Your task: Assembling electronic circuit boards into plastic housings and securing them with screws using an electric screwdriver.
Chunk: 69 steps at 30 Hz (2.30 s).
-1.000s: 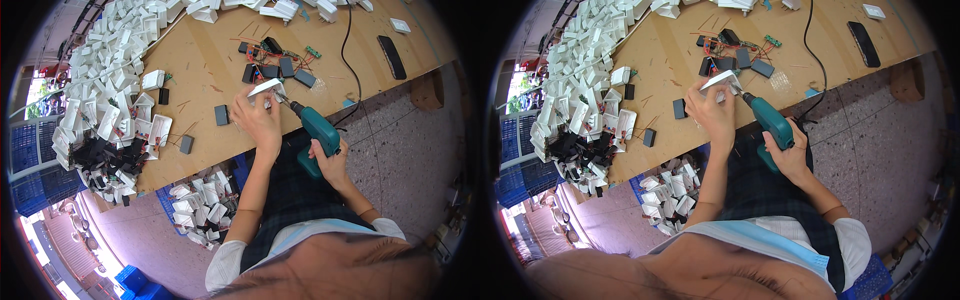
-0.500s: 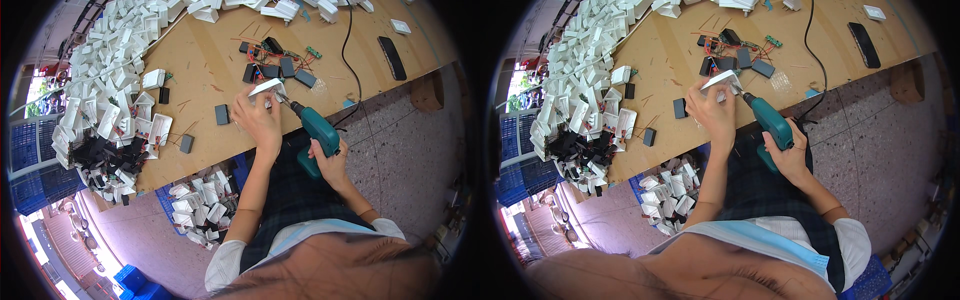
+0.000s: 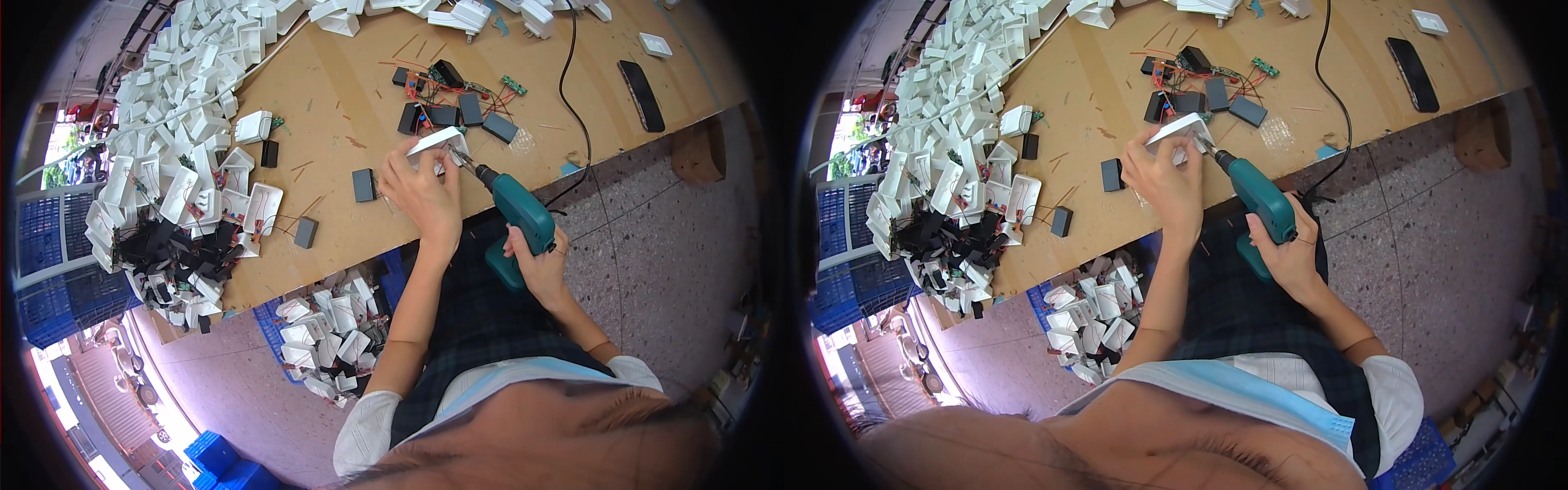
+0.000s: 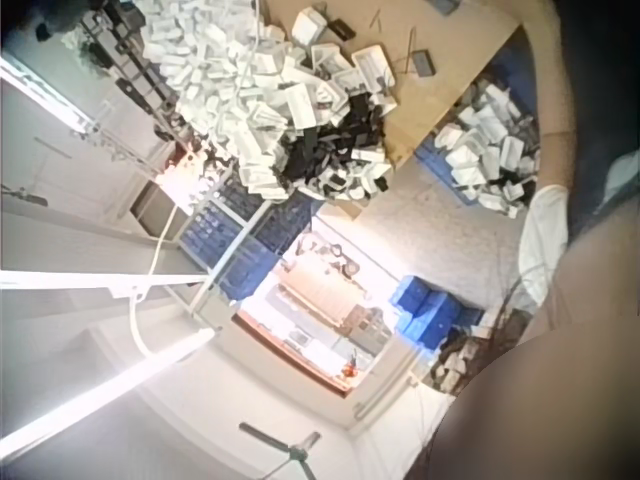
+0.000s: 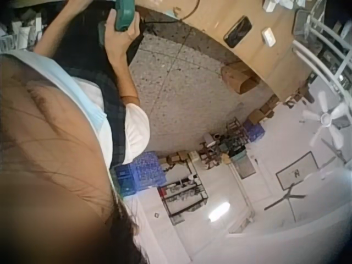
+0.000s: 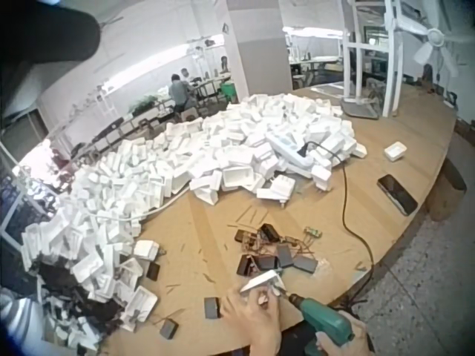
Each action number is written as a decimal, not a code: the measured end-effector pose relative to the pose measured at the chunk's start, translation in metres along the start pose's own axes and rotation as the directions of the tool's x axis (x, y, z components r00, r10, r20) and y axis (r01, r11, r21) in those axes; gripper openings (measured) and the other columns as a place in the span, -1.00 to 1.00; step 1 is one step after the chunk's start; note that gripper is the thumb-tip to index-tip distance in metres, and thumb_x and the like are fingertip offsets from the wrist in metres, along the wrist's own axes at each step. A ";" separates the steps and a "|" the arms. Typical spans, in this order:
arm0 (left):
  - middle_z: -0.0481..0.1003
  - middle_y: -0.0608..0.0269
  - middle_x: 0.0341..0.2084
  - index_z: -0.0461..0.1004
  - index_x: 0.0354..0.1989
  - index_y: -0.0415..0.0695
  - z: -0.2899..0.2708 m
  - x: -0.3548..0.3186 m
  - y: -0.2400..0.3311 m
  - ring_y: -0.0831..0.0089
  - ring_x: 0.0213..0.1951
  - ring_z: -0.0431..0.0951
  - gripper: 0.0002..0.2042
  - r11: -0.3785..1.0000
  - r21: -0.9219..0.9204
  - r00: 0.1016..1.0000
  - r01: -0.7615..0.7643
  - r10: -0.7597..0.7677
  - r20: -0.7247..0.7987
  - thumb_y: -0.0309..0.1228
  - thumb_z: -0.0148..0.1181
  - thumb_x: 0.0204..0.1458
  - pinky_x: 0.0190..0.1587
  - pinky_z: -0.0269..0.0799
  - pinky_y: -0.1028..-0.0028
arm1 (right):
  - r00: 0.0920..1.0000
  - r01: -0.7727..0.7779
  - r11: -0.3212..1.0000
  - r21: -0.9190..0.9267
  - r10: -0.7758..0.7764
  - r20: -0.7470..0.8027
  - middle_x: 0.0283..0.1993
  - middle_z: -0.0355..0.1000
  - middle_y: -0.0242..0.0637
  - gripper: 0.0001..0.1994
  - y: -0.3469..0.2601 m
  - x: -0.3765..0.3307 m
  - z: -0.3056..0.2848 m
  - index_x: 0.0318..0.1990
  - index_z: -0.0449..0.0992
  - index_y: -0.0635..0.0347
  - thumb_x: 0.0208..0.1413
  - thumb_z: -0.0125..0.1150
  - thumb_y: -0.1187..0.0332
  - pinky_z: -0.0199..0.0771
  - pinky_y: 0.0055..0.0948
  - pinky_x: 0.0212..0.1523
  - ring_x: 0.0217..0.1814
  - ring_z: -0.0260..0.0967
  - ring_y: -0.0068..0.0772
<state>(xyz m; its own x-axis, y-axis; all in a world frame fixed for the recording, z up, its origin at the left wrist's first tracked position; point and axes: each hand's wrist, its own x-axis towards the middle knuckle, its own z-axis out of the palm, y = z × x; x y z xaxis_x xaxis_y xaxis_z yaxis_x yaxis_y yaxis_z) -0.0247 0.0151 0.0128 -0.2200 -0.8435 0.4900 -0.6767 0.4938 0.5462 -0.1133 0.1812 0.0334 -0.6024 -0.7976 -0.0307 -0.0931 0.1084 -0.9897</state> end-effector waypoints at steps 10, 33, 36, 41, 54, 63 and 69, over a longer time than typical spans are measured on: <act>0.44 0.14 0.03 0.58 -0.37 -0.10 0.000 0.000 0.003 0.10 0.16 0.39 -0.89 1.000 0.004 1.000 -0.003 0.003 -0.023 -0.50 0.41 -0.06 0.20 0.18 0.06 | 0.998 -0.054 0.993 0.104 0.053 0.015 -0.28 0.52 -0.25 -0.79 0.011 -0.008 -0.012 -0.01 0.53 0.46 0.32 0.23 0.46 0.53 -0.51 -0.38 -0.42 0.48 -0.55; 0.39 0.00 0.17 0.40 0.34 0.02 -0.027 -0.004 -0.030 -0.03 0.17 0.44 -0.23 0.997 -0.044 0.989 -0.071 0.076 0.128 -0.34 0.59 -0.13 0.16 0.40 0.08 | 0.991 0.126 0.978 0.169 -0.132 0.022 -0.12 0.56 -0.16 -0.63 0.030 -0.030 -0.060 0.20 0.48 0.43 0.44 0.07 0.28 0.50 -0.45 -0.32 -0.36 0.43 -0.50; 0.42 -0.04 0.13 0.41 0.32 -0.01 -0.044 0.002 -0.047 -0.02 0.07 0.51 -0.27 0.992 -0.079 0.965 0.100 -0.077 0.251 -0.34 0.58 -0.10 0.08 0.48 0.14 | 0.986 0.161 0.975 0.152 -0.166 0.017 0.04 0.56 -0.07 -0.61 0.022 -0.028 -0.062 0.22 0.44 0.43 0.46 0.05 0.27 0.50 -0.46 -0.32 -0.35 0.42 -0.52; 0.50 -0.01 0.00 0.46 0.24 -0.20 -0.121 0.045 -0.111 0.16 -0.10 0.59 -0.34 0.997 0.076 0.998 0.001 0.003 -0.055 -0.40 0.57 -0.10 -0.09 0.55 0.28 | 0.979 0.201 0.965 0.167 -0.201 -0.016 0.09 0.55 -0.06 -0.61 0.023 -0.020 -0.064 0.22 0.43 0.42 0.47 0.05 0.24 0.49 -0.48 -0.33 -0.35 0.42 -0.53; 0.35 -0.12 0.22 0.42 0.27 -0.12 -0.090 0.165 -0.137 -0.08 0.22 0.37 -0.29 0.806 0.557 0.974 -0.199 0.227 0.020 -0.22 0.56 -0.09 0.18 0.31 0.01 | 0.979 0.195 0.961 0.194 -0.180 -0.092 0.08 0.56 -0.11 -0.64 0.021 -0.001 -0.066 0.18 0.46 0.42 0.43 0.08 0.29 0.49 -0.48 -0.36 -0.38 0.44 -0.54; 0.44 -0.09 0.06 0.48 0.16 -0.17 0.076 0.303 -0.122 -0.08 0.13 0.47 -0.56 0.834 0.275 0.866 -0.478 0.500 -0.011 -0.58 0.23 0.04 0.14 0.45 0.07 | 0.960 0.219 0.953 0.211 -0.172 -0.219 -0.35 0.55 -0.24 -0.72 0.009 0.007 -0.067 0.04 0.56 0.49 0.36 0.15 0.40 0.47 -0.52 -0.42 -0.46 0.45 -0.54; 0.50 -0.12 -0.06 0.48 0.01 -0.22 0.056 0.308 -0.112 -0.09 0.00 0.53 -0.64 0.907 0.319 0.960 -0.276 0.277 0.043 -0.60 0.21 -0.03 0.04 0.50 0.12 | 0.940 0.239 0.940 0.243 -0.161 -0.299 -0.35 0.54 -0.22 -0.71 0.012 0.009 -0.068 0.04 0.55 0.50 0.36 0.14 0.38 0.47 -0.52 -0.42 -0.46 0.45 -0.53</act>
<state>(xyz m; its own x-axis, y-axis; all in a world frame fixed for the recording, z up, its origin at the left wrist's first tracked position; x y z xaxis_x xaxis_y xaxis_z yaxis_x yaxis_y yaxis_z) -0.0564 -0.3117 0.0642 -0.4286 -0.6818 0.5928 -0.7768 0.6132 0.1436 -0.1740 0.2159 0.0310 -0.7888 -0.5899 0.1726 -0.0389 -0.2324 -0.9718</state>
